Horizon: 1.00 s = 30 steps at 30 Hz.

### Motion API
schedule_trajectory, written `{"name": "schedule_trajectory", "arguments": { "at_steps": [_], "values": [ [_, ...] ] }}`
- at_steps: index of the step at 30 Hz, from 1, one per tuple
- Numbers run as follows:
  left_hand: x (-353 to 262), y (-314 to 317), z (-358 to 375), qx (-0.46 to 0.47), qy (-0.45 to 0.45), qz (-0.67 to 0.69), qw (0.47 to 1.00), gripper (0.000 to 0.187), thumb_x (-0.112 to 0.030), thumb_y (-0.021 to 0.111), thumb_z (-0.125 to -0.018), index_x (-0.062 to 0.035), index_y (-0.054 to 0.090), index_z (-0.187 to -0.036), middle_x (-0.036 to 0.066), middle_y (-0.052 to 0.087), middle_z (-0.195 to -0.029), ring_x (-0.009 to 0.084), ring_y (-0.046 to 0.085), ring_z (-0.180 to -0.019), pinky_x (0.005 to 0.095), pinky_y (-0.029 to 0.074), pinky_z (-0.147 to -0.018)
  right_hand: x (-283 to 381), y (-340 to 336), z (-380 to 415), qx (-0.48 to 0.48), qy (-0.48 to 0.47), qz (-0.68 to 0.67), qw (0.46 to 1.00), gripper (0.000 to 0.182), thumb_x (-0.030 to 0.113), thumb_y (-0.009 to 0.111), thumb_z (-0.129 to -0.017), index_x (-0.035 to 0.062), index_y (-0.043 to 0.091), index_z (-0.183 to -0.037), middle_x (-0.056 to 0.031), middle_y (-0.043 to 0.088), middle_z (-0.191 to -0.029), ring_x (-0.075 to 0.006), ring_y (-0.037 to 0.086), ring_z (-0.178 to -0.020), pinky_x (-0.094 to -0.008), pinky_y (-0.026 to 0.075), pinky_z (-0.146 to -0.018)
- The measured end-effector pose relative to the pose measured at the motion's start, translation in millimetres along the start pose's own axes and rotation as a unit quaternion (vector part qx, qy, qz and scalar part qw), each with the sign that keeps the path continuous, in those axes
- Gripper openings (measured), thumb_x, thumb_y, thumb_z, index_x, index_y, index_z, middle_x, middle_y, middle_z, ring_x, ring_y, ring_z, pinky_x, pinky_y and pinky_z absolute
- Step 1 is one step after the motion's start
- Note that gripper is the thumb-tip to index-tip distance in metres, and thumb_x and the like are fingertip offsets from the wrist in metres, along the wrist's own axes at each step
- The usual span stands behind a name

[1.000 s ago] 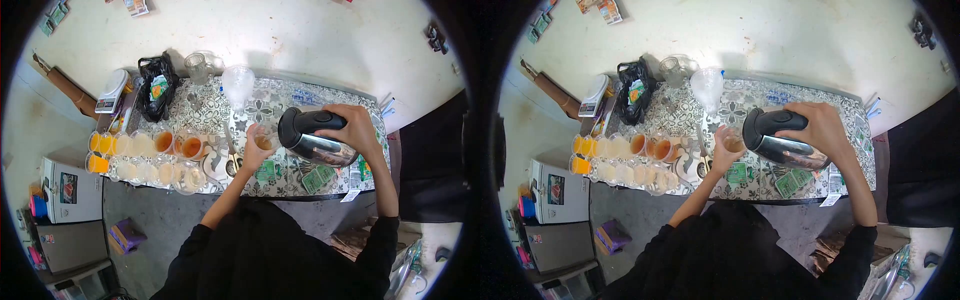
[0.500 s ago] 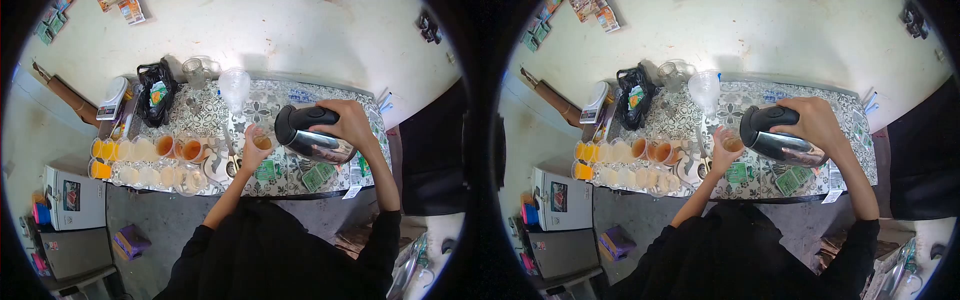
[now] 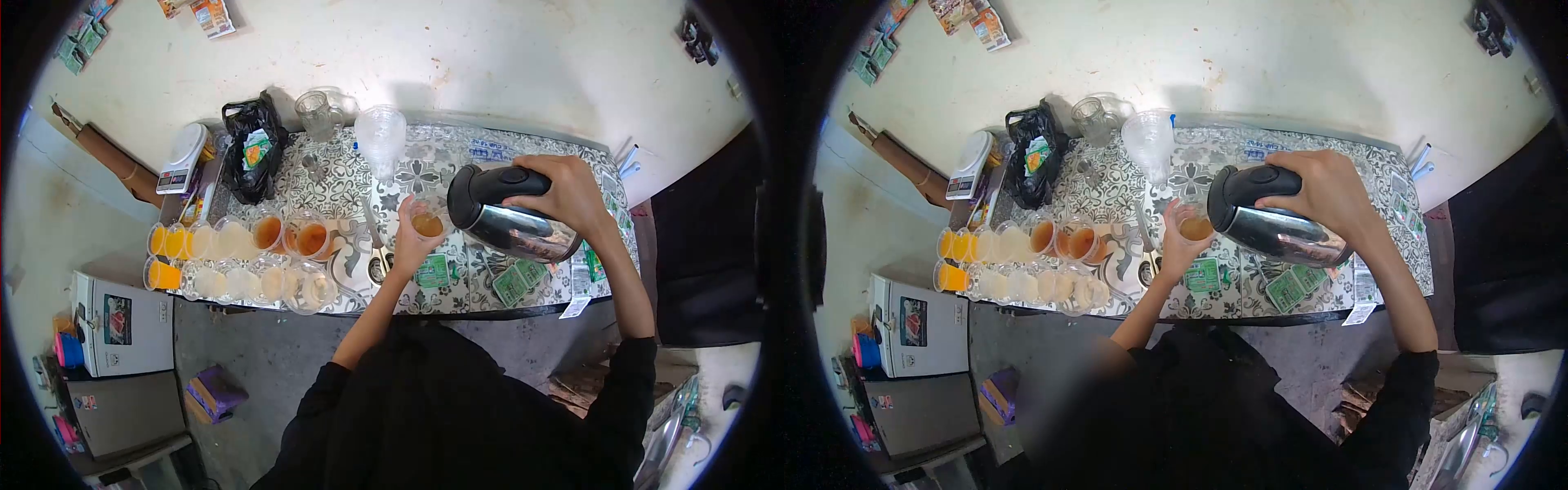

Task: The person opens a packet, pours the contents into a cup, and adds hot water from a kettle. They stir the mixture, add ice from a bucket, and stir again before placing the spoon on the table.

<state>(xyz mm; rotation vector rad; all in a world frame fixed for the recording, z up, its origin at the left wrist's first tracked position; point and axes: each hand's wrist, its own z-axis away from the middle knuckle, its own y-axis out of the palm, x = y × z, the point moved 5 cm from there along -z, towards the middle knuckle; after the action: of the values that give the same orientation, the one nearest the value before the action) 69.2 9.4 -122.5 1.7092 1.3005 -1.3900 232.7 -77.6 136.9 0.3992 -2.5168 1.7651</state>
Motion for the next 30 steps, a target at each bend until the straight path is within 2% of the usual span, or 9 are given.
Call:
{"name": "schedule_trajectory", "arguments": {
  "at_steps": [4,6,13,16,18,22,26,28,30],
  "values": [
    [-5.5,0.0,-0.5,0.0,0.012,-0.006,1.0,0.098,-0.004,0.08,-0.059,-0.0069,0.02,-0.137,0.016,0.05,-0.118,0.028,0.053,-0.108,0.0367,0.044,-0.091,0.3,0.8,1.9,-0.001,0.0,0.009,1.0,0.047,0.041,0.077,-0.063,0.007,0.068,-0.094,-0.0123,0.068,-0.084,-0.0296,0.065,-0.075,-0.0353,0.051,-0.069],
    [-6.5,0.1,-0.9,-0.002,0.018,-0.008,1.0,0.098,-0.004,0.08,-0.059,-0.0068,0.02,-0.137,0.016,0.05,-0.118,0.0277,0.054,-0.107,0.0366,0.044,-0.09,-0.1,1.7,2.0,0.017,0.015,0.009,1.0,0.048,0.033,0.081,-0.06,0.0016,0.067,-0.093,-0.0138,0.068,-0.091,-0.0292,0.066,-0.08,-0.0335,0.052,-0.074],
    [-3.9,-0.1,-1.2,0.005,0.011,-0.003,1.0,0.098,-0.004,0.08,-0.059,-0.0063,0.019,-0.137,0.017,0.05,-0.121,0.0279,0.054,-0.109,0.0372,0.045,-0.09,1.2,2.4,1.5,0.03,0.025,0.021,0.999,0.049,0.035,0.081,-0.06,0.0018,0.067,-0.093,-0.0138,0.068,-0.091,-0.029,0.066,-0.081,-0.0338,0.051,-0.075],
    [-8.4,-0.1,-0.6,0.013,-0.004,0.015,1.0,0.099,-0.004,0.079,-0.06,-0.0062,0.018,-0.137,0.018,0.05,-0.122,0.029,0.054,-0.11,0.0373,0.046,-0.089,3.5,0.2,2.4,-0.006,-0.016,0.032,0.999,0.046,0.041,0.076,-0.064,0.0077,0.068,-0.095,-0.0109,0.068,-0.082,-0.0283,0.065,-0.073,-0.0352,0.051,-0.068],
    [-11.0,-0.2,-0.9,0.009,0.019,0.003,1.0,0.098,-0.003,0.079,-0.06,-0.0063,0.018,-0.137,0.018,0.05,-0.122,0.0289,0.054,-0.11,0.0364,0.048,-0.088,4.3,0.5,1.8,0.029,0.019,0.032,0.999,0.05,0.035,0.081,-0.06,0.0013,0.067,-0.094,-0.0142,0.068,-0.092,-0.0288,0.066,-0.081,-0.0337,0.052,-0.076],
    [-8.5,-0.6,-1.5,0.009,0.044,-0.039,0.998,0.099,-0.003,0.078,-0.062,-0.0065,0.016,-0.138,0.018,0.05,-0.122,0.0287,0.055,-0.109,0.0354,0.05,-0.085,4.9,0.8,2.8,0.025,0.018,0.021,0.999,0.05,0.035,0.081,-0.06,0.0009,0.067,-0.094,-0.0146,0.068,-0.092,-0.029,0.066,-0.081,-0.0337,0.052,-0.076],
    [-10.9,-0.6,-1.3,0.018,0.019,-0.019,0.999,0.1,-0.005,0.078,-0.062,-0.0064,0.015,-0.139,0.018,0.05,-0.122,0.0287,0.055,-0.108,0.0357,0.049,-0.086,-2.8,-1.1,9.4,0.004,0.051,0.003,0.999,0.05,0.033,0.082,-0.059,0.0,0.067,-0.094,-0.0149,0.068,-0.092,-0.0285,0.066,-0.081,-0.0328,0.051,-0.077],
    [-10.8,-1.1,-0.1,0.011,-0.018,0.047,0.999,0.097,-0.007,0.08,-0.061,-0.0046,0.019,-0.138,0.018,0.051,-0.122,0.0289,0.054,-0.11,0.0362,0.047,-0.089,-8.9,-2.2,14.8,-0.013,0.059,-0.006,0.998,0.049,0.031,0.083,-0.059,-0.0004,0.067,-0.094,-0.0146,0.068,-0.091,-0.0278,0.067,-0.081,-0.0322,0.051,-0.077],
    [-7.1,-1.1,-3.1,0.014,0.004,0.006,1.0,0.094,-0.008,0.08,-0.061,-0.0031,0.023,-0.136,0.018,0.051,-0.121,0.0282,0.053,-0.111,0.0353,0.046,-0.09,-23.0,-2.5,23.3,-0.038,0.091,-0.056,0.994,0.05,0.033,0.081,-0.061,0.0013,0.067,-0.097,-0.0134,0.068,-0.084,-0.0253,0.067,-0.073,-0.031,0.052,-0.071]
  ]
}}
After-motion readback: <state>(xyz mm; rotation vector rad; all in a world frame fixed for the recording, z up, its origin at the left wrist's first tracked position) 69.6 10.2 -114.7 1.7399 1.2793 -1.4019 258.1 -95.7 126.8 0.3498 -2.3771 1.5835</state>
